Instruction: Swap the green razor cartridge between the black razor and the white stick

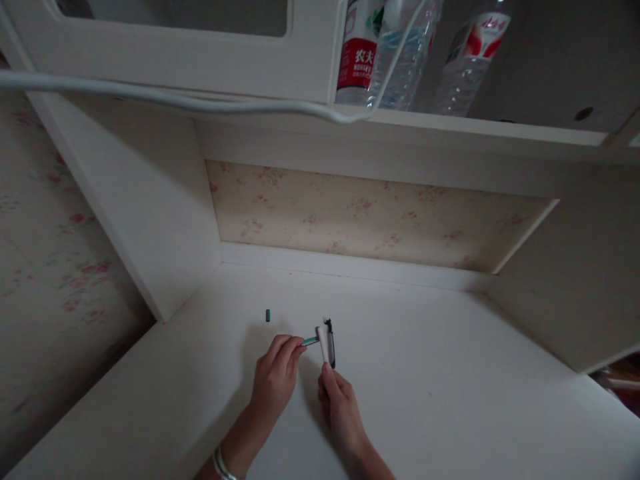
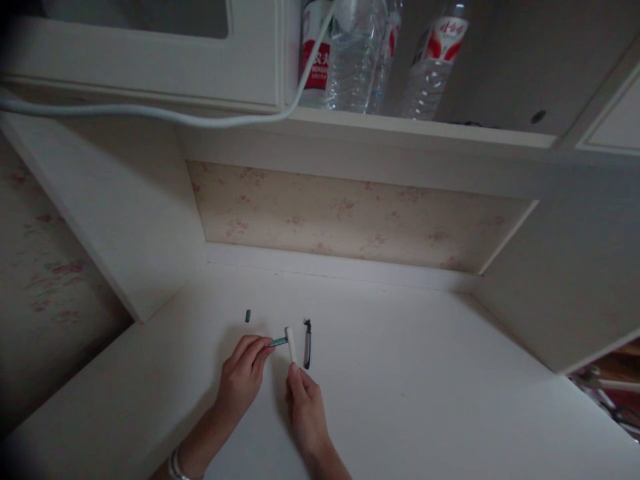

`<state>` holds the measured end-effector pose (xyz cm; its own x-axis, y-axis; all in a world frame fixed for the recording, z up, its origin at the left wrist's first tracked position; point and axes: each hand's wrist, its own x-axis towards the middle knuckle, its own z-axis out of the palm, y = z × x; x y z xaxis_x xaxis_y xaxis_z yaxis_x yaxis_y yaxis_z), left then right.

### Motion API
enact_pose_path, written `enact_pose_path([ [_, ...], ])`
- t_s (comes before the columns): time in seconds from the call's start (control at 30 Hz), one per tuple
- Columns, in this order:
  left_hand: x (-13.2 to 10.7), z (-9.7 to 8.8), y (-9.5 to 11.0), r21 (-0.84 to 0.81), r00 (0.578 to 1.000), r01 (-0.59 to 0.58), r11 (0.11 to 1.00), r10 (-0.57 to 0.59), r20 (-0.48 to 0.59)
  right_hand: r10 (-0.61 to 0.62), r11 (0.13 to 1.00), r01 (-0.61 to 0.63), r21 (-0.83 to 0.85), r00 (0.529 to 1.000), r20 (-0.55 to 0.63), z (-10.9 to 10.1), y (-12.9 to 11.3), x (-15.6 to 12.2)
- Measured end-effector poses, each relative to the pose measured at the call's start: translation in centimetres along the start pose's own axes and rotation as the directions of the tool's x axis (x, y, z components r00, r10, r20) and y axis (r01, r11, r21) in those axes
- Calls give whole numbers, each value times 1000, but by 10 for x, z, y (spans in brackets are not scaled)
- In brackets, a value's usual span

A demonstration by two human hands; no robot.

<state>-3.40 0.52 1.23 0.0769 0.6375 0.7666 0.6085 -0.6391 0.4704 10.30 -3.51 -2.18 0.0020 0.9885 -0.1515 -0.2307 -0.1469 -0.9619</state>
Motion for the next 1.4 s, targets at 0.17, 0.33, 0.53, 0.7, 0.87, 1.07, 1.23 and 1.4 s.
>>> enact_pose_path([
  [0.17, -1, 1, 1, -5, 1000, 14, 1000, -13, 10, -42, 996, 44, -73, 999, 22, 0, 0, -1],
  [0.33, 0, 1, 3, 6, 1000, 9, 1000, -9, 5, -158, 942, 169, -289, 986, 60, 2, -1, -5],
  [0.53, 0, 1, 3, -16, 999, 34, 999, -34, -2, -194, 910, 186, -371, 981, 15, 2, -3, -6],
  [0.7, -1, 1, 1, -15, 999, 47, 999, -47, -15, -194, 916, 169, -363, 980, -33, 1, -4, -6],
  [0.87, 0, 1, 1, -14, 999, 41, 999, -41, -21, -183, 914, 192, -356, 981, 60, 2, -2, -7],
  [1.07, 2, -1, 1, -30, 997, 32, 999, -34, -62, -190, 931, 157, -331, 979, -71, -2, 2, -4],
  [1.23, 3, -2, 2, -19, 997, 47, 999, -48, -58, -180, 913, 191, -360, 982, 64, -1, 0, -7],
  [1.4, 3, -2, 1, 2, 999, 14, 1000, -14, -51, -184, 930, 153, -334, 981, -64, -1, -3, -6],
])
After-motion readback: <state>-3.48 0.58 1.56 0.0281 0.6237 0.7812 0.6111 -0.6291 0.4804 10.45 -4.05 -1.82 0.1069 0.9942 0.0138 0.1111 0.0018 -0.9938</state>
